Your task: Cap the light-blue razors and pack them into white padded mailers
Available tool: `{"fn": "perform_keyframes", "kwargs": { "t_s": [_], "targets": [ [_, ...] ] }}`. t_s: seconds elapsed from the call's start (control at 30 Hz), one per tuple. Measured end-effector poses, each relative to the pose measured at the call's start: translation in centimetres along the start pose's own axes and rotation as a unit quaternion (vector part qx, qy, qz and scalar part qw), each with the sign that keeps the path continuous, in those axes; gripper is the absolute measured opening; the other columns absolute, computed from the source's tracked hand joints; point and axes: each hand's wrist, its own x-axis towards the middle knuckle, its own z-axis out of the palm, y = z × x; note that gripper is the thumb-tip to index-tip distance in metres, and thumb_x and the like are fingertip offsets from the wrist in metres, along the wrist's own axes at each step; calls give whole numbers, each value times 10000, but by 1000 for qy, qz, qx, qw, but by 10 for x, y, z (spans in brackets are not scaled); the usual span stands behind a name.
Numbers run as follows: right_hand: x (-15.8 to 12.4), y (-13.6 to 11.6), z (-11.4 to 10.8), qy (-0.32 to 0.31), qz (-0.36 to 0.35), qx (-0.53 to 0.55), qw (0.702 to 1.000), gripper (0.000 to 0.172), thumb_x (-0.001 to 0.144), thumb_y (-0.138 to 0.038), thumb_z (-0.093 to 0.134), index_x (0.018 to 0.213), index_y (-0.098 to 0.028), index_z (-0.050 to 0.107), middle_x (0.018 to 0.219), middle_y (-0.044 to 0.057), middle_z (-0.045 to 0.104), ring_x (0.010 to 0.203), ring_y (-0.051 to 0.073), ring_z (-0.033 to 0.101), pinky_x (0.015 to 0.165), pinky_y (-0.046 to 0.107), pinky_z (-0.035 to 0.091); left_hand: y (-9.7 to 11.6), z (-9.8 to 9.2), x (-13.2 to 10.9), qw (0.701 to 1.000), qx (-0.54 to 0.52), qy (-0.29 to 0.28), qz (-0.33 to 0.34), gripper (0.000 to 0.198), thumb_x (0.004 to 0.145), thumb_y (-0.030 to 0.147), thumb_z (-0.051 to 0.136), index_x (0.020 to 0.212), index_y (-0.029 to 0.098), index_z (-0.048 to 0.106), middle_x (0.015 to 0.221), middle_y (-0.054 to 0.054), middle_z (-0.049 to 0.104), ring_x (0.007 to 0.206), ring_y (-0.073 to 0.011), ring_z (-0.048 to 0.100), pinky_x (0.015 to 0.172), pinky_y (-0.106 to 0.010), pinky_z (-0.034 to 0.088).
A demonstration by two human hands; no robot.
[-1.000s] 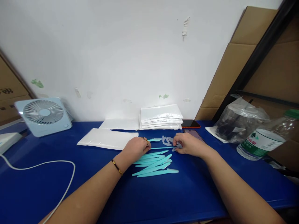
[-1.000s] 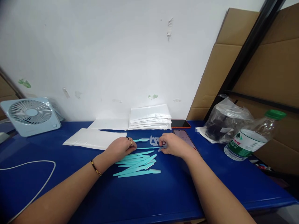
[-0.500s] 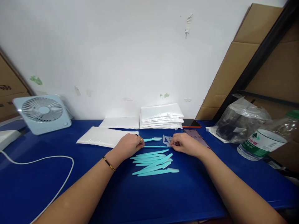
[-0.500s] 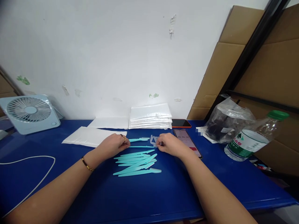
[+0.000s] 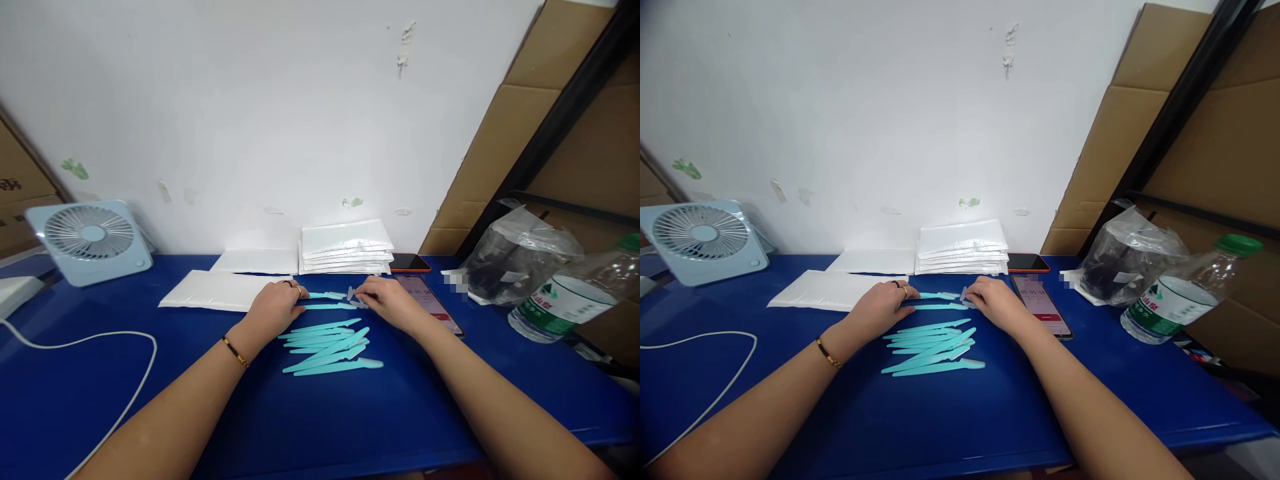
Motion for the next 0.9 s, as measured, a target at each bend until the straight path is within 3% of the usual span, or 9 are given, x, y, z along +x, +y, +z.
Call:
{"fn": "perform_keyframes", "kwargs": {
  "t_s": [0.23, 0.4, 0.5, 0.63, 0.77, 0.9],
  "targets": [
    [-1, 10, 5, -45, 17, -48, 998, 143, 776, -244, 539, 826, -197, 665, 803, 43, 612, 667, 140, 553, 618, 228, 396, 17, -1, -3, 990, -92, -80, 67, 158, 771, 332, 536, 821, 236, 651, 783, 8, 641, 712, -135, 554, 603, -215, 369],
    [1, 5, 10, -39, 38, -100, 993, 150, 670, -96, 528, 734, -181, 633, 749, 39, 610, 641, 144, 538, 607, 234, 376, 15, 2, -2, 993, -71, -73, 53, 191, 796, 313, 490, 770, 232, 661, 722, 7, 648, 657, -125, 547, 577, -215, 348],
    [-3, 4, 5, -19, 54, -11, 998, 266, 681, -98, 506, 893, -212, 621, 795, 20, 626, 646, 133, 550, 601, 229, 387, 13, 1, -2, 993, -72, -81, 52, 169, 764, 348, 530, 781, 246, 664, 726, 17, 652, 638, -119, 547, 544, -208, 338],
    [-8, 12, -6, -51, 100, 183, 977, 163, 751, -225, 511, 875, -182, 608, 733, 16, 643, 609, 119, 582, 558, 213, 419, 13, -1, -2, 995, -42, -75, 59, 146, 749, 275, 520, 765, 246, 662, 743, 20, 663, 645, -118, 563, 559, -209, 346],
    [-9, 20, -12, -106, 105, 142, 979, 121, 676, -287, 626, 724, -183, 665, 690, 10, 667, 612, 133, 586, 541, 211, 412, 14, -4, -3, 996, -4, -66, 67, 177, 737, 239, 491, 773, 248, 663, 750, 17, 669, 645, -125, 574, 564, -217, 350],
    [-8, 17, -12, -115, 94, 99, 984, 125, 685, -285, 622, 733, -201, 700, 716, 7, 689, 629, 144, 600, 556, 218, 419, 14, -4, -3, 996, 36, -51, 68, 210, 703, 180, 455, 716, 232, 658, 687, 6, 656, 611, -135, 561, 549, -229, 342]
  ]
}}
